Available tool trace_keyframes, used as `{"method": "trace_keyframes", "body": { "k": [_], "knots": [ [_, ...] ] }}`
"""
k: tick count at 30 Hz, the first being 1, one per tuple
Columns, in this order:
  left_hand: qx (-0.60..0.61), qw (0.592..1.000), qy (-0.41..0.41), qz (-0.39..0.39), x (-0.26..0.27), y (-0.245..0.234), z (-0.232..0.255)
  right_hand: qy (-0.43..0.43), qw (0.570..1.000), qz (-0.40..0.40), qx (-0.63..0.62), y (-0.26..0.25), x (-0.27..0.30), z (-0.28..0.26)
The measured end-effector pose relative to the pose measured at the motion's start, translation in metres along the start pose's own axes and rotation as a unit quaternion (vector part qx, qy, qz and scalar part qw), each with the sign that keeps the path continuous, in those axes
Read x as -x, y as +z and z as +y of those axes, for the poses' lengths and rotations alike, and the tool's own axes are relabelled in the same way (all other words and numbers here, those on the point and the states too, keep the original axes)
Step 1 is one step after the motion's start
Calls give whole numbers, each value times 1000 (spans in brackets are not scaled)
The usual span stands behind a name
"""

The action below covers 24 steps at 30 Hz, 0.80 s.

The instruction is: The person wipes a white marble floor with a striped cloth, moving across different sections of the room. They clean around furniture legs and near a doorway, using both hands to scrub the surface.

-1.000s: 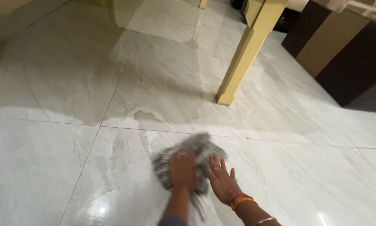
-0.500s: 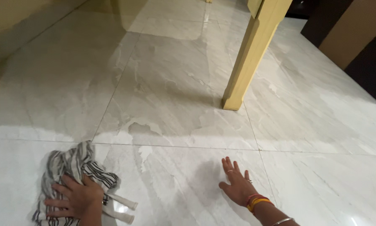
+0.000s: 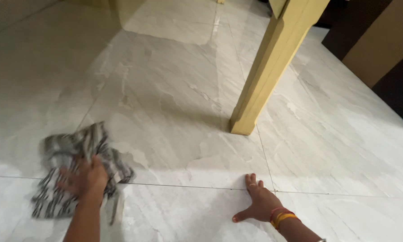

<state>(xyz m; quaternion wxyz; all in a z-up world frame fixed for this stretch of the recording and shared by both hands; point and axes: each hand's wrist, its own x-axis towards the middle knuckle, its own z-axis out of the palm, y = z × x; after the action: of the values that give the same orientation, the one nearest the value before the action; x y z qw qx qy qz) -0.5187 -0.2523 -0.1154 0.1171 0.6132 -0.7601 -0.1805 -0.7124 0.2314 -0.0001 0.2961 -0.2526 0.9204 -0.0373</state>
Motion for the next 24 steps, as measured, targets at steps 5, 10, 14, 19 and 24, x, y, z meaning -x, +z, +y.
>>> {"method": "trace_keyframes", "body": {
  "k": [5,10,14,19,24],
  "knots": [
    [10,985,175,-14,36,46,102,9,1000,-11,7,-8,5,-3],
    [101,909,403,-39,186,42,197,45,996,-4,-76,-11,14,-7],
    [10,849,459,-261,290,0,204,-113,964,152,-185,5,17,8],
    [127,803,545,-204,287,-20,136,-103,976,91,-170,9,33,15],
    [129,877,446,-122,192,-28,43,-82,981,98,-144,-8,42,16]
  ]
}}
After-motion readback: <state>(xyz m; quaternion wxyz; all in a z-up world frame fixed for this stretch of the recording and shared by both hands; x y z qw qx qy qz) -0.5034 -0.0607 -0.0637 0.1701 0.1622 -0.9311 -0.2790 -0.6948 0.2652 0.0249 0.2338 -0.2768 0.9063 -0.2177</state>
